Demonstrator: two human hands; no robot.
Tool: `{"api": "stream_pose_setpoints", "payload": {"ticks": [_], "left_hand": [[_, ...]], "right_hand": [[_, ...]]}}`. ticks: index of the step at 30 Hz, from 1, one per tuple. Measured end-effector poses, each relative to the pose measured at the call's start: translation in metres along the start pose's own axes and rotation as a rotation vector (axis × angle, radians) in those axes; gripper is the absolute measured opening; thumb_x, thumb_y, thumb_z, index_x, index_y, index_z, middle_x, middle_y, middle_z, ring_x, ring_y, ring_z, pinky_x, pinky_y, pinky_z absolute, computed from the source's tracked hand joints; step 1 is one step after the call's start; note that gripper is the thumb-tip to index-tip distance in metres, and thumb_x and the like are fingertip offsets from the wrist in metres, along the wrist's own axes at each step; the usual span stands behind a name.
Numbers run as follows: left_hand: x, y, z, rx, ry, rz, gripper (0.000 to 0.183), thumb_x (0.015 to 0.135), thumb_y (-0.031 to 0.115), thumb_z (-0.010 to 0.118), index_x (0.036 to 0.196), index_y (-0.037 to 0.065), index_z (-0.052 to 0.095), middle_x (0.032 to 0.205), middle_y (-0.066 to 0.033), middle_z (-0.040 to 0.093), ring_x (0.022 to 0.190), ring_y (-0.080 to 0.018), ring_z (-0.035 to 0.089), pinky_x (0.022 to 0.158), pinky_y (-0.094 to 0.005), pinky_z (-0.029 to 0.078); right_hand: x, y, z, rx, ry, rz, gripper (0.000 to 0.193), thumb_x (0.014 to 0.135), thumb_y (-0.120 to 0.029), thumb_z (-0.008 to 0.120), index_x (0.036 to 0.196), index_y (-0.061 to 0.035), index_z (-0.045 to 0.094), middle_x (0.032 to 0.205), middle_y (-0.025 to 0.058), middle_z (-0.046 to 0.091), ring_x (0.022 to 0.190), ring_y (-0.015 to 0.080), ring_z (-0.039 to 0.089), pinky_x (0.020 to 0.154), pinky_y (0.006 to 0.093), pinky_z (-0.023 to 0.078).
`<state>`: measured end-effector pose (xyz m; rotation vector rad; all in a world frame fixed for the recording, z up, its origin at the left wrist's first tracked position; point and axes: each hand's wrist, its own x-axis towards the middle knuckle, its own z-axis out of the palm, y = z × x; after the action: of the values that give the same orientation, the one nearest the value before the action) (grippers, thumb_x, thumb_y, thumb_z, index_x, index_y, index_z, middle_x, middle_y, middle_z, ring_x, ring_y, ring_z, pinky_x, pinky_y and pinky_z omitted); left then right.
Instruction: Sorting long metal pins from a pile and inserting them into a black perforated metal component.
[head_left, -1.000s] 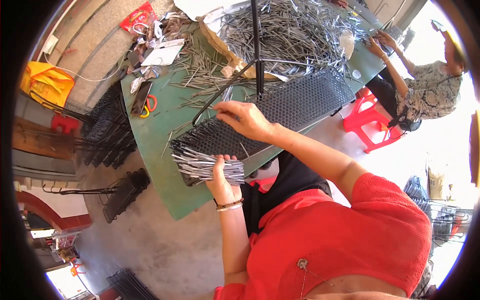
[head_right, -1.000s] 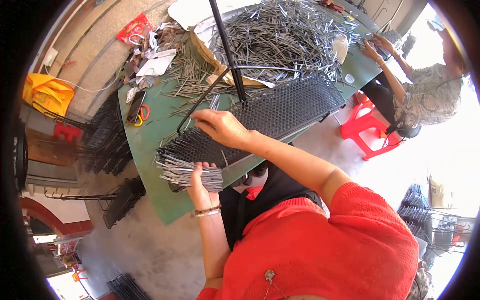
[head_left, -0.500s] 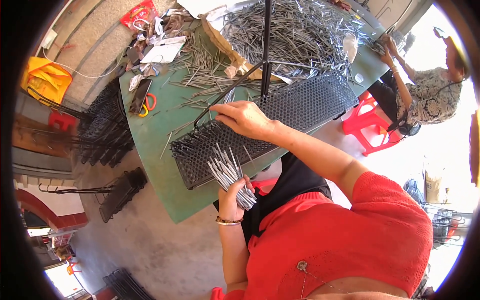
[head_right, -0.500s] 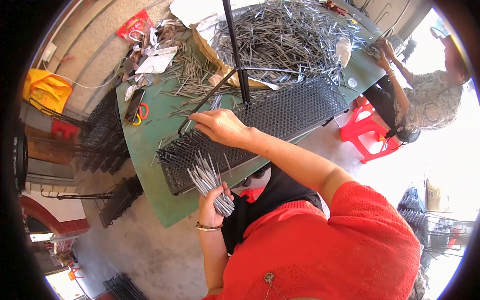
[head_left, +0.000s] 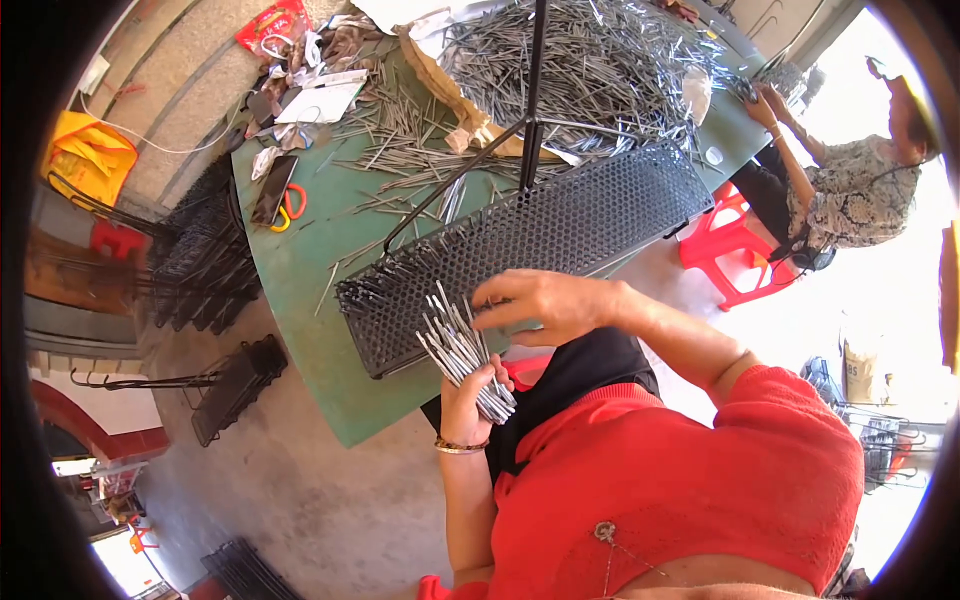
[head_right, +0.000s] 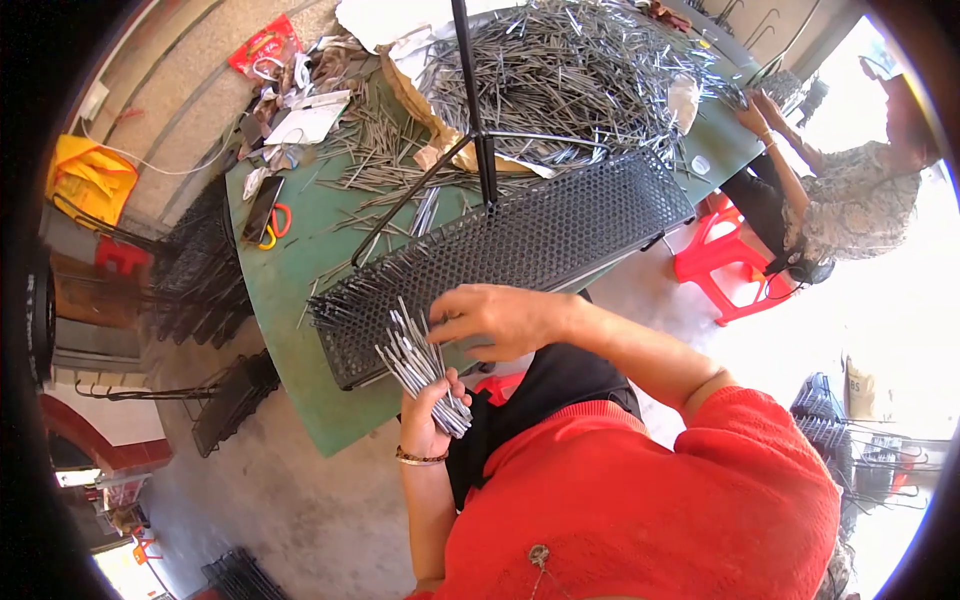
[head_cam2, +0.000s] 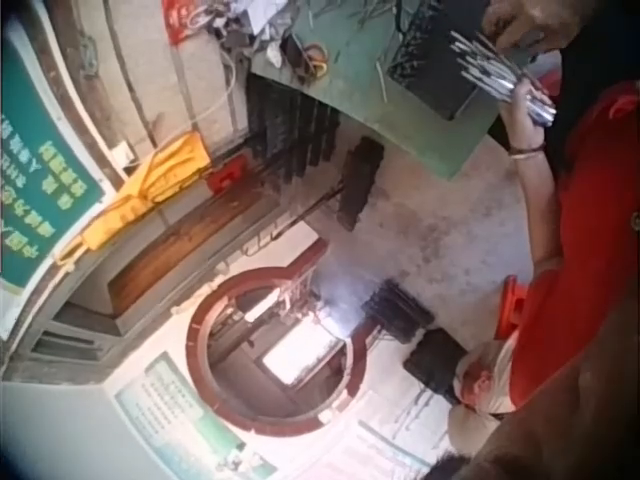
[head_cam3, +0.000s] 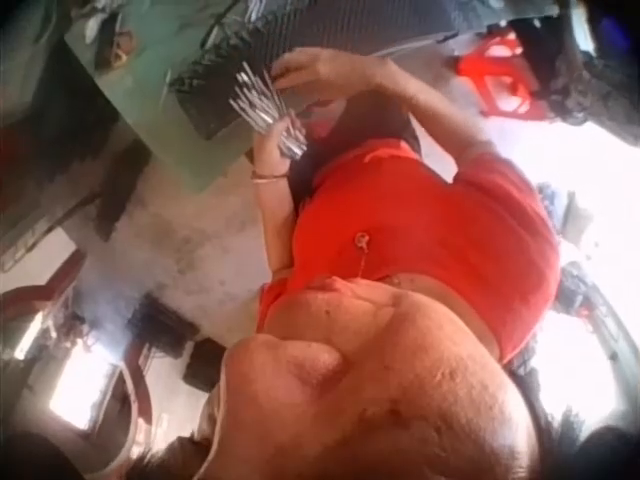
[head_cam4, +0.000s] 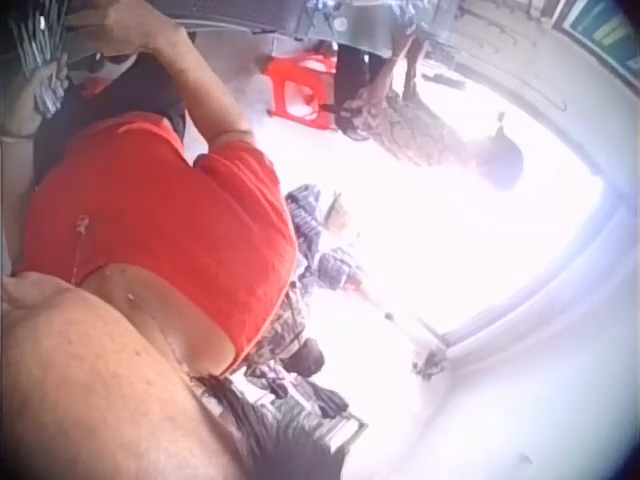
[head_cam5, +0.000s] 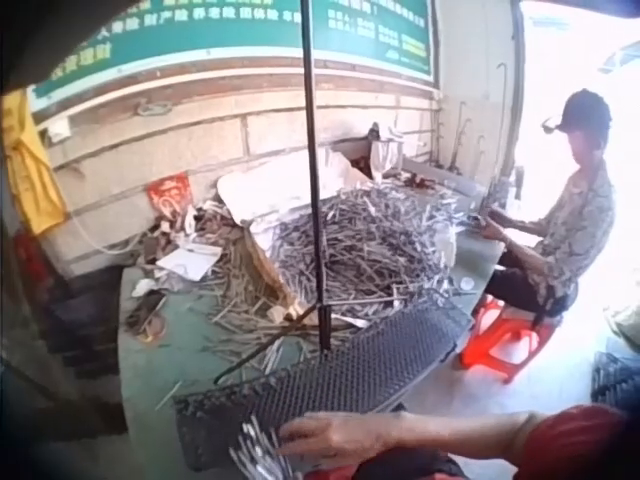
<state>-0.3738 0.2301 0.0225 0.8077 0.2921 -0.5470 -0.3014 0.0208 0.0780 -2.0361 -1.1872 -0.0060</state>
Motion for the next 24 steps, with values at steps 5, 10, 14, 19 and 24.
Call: {"api": "stream_pose_setpoints", "payload": {"ticks": [5,10,14,19,24], "left_hand": [[0.005,-0.003,-0.002,0.075,-0.033,-0.027,0.025,0.08,0.003,0.056,0.104,-0.002,0.048,0.087,-0.01,0.059,0.072,-0.0174,0.058,0.061,-0.0345,0.054],[0.007,-0.003,0.004,0.045,-0.041,-0.062,0.022,0.079,0.003,0.056,0.099,-0.001,0.049,0.086,-0.0108,0.058,0.071,-0.0177,0.059,0.06,-0.0347,0.054],[0.008,-0.004,0.006,0.101,-0.05,-0.064,0.02,0.078,0.004,0.057,0.097,-0.001,0.051,0.085,-0.011,0.059,0.07,-0.0179,0.059,0.06,-0.0335,0.054],[0.005,-0.002,0.004,0.13,-0.095,-0.062,0.021,0.078,0.004,0.057,0.098,-0.002,0.052,0.082,-0.0107,0.059,0.07,-0.0179,0.06,0.06,-0.0326,0.054],[0.005,-0.006,0.005,0.125,-0.118,-0.055,0.027,0.077,0.004,0.058,0.103,-0.003,0.052,0.082,-0.0103,0.059,0.069,-0.0178,0.06,0.061,-0.0321,0.054]], "right_hand": [[0.003,0.006,0.01,-0.22,0.123,-0.11,0.031,0.079,-0.006,0.063,0.109,0.0021,0.058,0.102,0.0142,0.061,0.09,0.0302,0.06,0.078,0.0361,0.05],[0.035,0.015,0.004,-0.044,0.596,0.258,0.029,0.084,-0.007,0.063,0.113,-0.004,0.058,0.089,0.0134,0.065,0.078,0.0293,0.064,0.069,0.036,0.052],[0.051,0.051,0.01,-0.139,0.702,0.248,0.03,0.083,-0.008,0.064,0.112,-0.0055,0.059,0.085,0.0117,0.064,0.073,0.0276,0.063,0.064,0.0359,0.05],[0.056,0.062,0.015,-0.304,0.688,0.193,0.028,0.081,-0.009,0.066,0.108,-0.0075,0.06,0.078,0.0069,0.062,0.068,0.0242,0.057,0.065,0.0364,0.046],[0.051,0.068,0.02,-0.358,0.6,0.194,0.028,0.08,-0.01,0.067,0.106,-0.0077,0.061,0.083,0.0052,0.063,0.079,0.023,0.057,0.075,0.0352,0.043]]}}
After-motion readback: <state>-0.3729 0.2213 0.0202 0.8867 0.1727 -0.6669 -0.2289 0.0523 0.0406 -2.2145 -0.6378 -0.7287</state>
